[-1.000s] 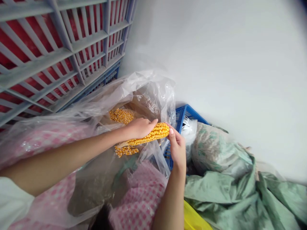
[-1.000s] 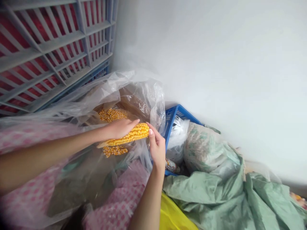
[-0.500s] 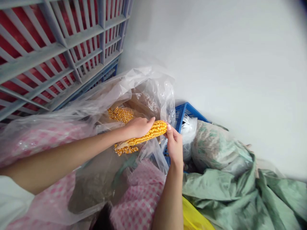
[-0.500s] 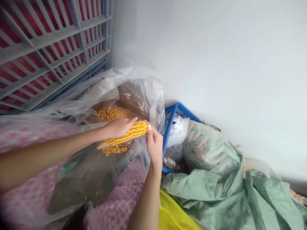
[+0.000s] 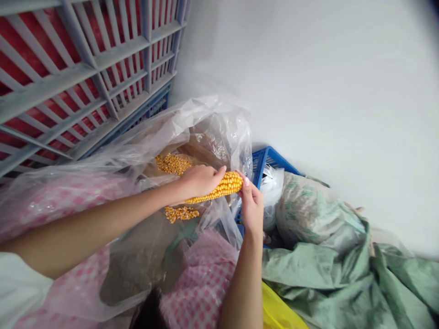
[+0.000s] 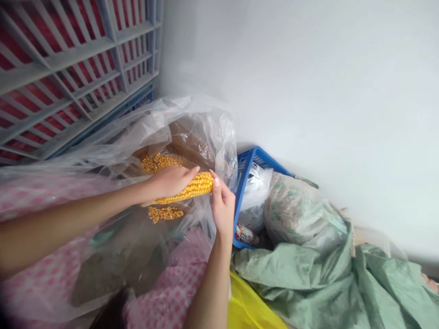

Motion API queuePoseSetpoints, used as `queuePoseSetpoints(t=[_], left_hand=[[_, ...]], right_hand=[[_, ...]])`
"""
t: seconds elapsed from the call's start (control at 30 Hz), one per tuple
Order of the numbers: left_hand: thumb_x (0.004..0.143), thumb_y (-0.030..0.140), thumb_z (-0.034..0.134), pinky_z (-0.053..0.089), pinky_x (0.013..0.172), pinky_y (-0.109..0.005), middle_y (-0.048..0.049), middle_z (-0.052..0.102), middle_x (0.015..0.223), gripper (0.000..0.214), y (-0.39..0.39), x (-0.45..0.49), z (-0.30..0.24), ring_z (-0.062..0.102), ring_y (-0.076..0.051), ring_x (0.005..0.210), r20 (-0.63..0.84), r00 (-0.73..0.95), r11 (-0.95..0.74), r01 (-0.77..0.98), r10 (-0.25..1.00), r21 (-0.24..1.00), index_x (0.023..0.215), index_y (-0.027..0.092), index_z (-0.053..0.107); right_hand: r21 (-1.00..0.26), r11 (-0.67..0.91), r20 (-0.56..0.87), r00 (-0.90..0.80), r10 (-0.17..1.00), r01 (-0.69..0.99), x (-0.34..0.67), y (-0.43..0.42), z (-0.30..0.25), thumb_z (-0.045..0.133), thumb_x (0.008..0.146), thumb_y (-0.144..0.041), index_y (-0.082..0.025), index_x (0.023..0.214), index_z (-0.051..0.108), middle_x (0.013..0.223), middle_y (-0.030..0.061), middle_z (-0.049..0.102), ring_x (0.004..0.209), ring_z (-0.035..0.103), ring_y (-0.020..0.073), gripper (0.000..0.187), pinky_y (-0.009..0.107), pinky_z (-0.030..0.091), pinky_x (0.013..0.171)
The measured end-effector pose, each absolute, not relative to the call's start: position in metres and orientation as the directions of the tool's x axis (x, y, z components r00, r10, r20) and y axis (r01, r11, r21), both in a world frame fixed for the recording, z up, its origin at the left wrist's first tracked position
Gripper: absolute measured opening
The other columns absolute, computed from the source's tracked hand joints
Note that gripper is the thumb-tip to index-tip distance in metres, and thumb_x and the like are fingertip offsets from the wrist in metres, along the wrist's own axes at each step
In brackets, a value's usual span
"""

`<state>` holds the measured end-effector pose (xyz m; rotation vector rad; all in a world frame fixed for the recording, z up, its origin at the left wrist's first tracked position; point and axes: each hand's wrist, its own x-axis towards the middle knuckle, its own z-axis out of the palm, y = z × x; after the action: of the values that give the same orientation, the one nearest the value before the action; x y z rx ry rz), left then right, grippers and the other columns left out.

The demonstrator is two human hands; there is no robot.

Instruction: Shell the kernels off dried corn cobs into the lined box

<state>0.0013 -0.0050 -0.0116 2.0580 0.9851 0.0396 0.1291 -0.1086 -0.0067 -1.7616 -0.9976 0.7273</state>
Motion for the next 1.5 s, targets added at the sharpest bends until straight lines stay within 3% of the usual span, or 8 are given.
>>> queuePoseSetpoints(t=[0.27,0.43,0.63,0.9,1.5], left_hand=[[0.083,0.059,0.004,0.040,0.068,-0.035,-0.0138,0.069,0.083,0.077,-0.003,-0.002,-0.008,0.063,-0.028,0.080,-0.233,0.683,-0.411,0.639,0.692,0.650,0.081,0.017,0.069],[0.083,0.060,0.004,0.040,0.067,-0.033,-0.0118,0.069,0.082,0.078,0.000,-0.004,-0.004,0.063,-0.026,0.080,-0.203,0.691,-0.414,0.612,0.694,0.674,0.080,0.018,0.069],[0.082,0.062,0.003,0.040,0.068,-0.034,-0.0129,0.069,0.081,0.080,0.003,-0.006,-0.003,0.063,-0.026,0.080,-0.174,0.694,-0.425,0.598,0.699,0.680,0.077,0.018,0.069],[0.083,0.060,0.000,0.040,0.066,-0.034,-0.0132,0.069,0.080,0.081,0.003,-0.005,-0.004,0.063,-0.026,0.078,-0.180,0.687,-0.432,0.615,0.704,0.659,0.077,0.017,0.069],[0.087,0.048,-0.001,0.041,0.068,-0.035,-0.0154,0.069,0.080,0.077,-0.006,-0.004,-0.004,0.063,-0.024,0.078,-0.126,0.687,-0.495,0.626,0.716,0.603,0.083,0.013,0.067]], right_hand=[[-0.939,-0.242,-0.107,0.461,0.881,0.245,0.136,-0.112,-0.004,0.054,0.080,-0.044,-0.022,0.112,0.063,0.118,0.0051,0.061,0.113,0.052,0.0236,0.040,0.042,0.039,0.097],[-0.965,-0.200,-0.101,0.465,0.879,0.169,0.139,-0.114,-0.006,0.055,0.080,-0.043,-0.023,0.115,0.060,0.122,0.0066,0.057,0.110,0.055,0.0245,0.041,0.043,0.044,0.092],[-0.890,-0.171,0.057,0.475,0.878,0.422,0.135,-0.114,0.000,0.052,0.082,-0.040,-0.023,0.112,0.063,0.117,0.0054,0.061,0.111,0.055,0.0223,0.036,0.042,0.040,0.097],[-0.774,-0.142,0.215,0.466,0.858,0.617,0.127,-0.111,-0.004,0.043,0.087,-0.038,-0.023,0.112,0.062,0.114,0.0045,0.063,0.109,0.056,0.0204,0.035,0.038,0.042,0.095],[-0.777,-0.121,0.289,0.520,0.804,0.618,0.119,-0.105,-0.006,0.041,0.087,-0.035,-0.022,0.103,0.066,0.106,0.0044,0.067,0.103,0.059,0.0197,0.033,0.035,0.045,0.090]])
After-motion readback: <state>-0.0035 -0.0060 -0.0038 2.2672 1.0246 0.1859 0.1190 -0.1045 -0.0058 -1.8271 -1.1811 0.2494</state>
